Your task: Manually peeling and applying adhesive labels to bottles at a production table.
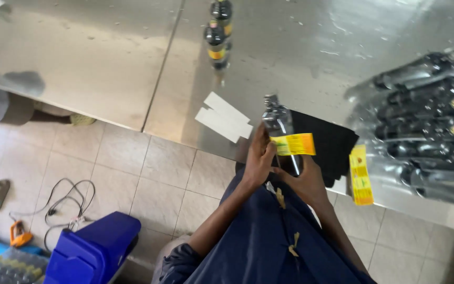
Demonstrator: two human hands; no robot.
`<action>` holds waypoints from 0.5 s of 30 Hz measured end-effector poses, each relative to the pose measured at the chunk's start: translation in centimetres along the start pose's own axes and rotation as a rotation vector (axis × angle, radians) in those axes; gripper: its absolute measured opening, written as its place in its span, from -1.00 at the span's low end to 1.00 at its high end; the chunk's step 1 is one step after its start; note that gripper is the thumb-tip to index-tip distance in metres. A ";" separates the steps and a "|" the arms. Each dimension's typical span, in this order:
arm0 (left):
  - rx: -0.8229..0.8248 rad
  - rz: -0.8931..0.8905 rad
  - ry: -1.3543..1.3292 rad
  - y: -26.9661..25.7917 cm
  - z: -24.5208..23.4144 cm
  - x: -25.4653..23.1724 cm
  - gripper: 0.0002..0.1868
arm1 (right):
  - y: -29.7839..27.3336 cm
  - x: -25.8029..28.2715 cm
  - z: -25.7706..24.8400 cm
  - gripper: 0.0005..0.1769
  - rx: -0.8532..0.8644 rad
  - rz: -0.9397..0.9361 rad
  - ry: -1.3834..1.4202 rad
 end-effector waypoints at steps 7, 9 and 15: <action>0.085 -0.058 -0.009 0.7 1.1 3.9 0.03 | -0.6 3.1 0.0 -0.15 -0.136 0.003 -0.153; 0.025 -0.004 0.013 1.4 0.8 3.3 -0.01 | -1.5 4.3 0.3 -0.22 -0.209 -0.045 -0.182; -0.006 0.073 -0.079 0.5 3.0 -2.7 0.03 | -1.8 4.9 -0.2 -0.11 -0.333 -0.122 -0.214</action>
Point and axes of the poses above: each hand's wrist, its own y-axis towards the middle knuckle, its own z-axis out of the palm, x = y × z, the point moved 3 cm from there along y, towards the middle knuckle, and after that the axes turned 12 degrees about x, right-handed, at the moved point
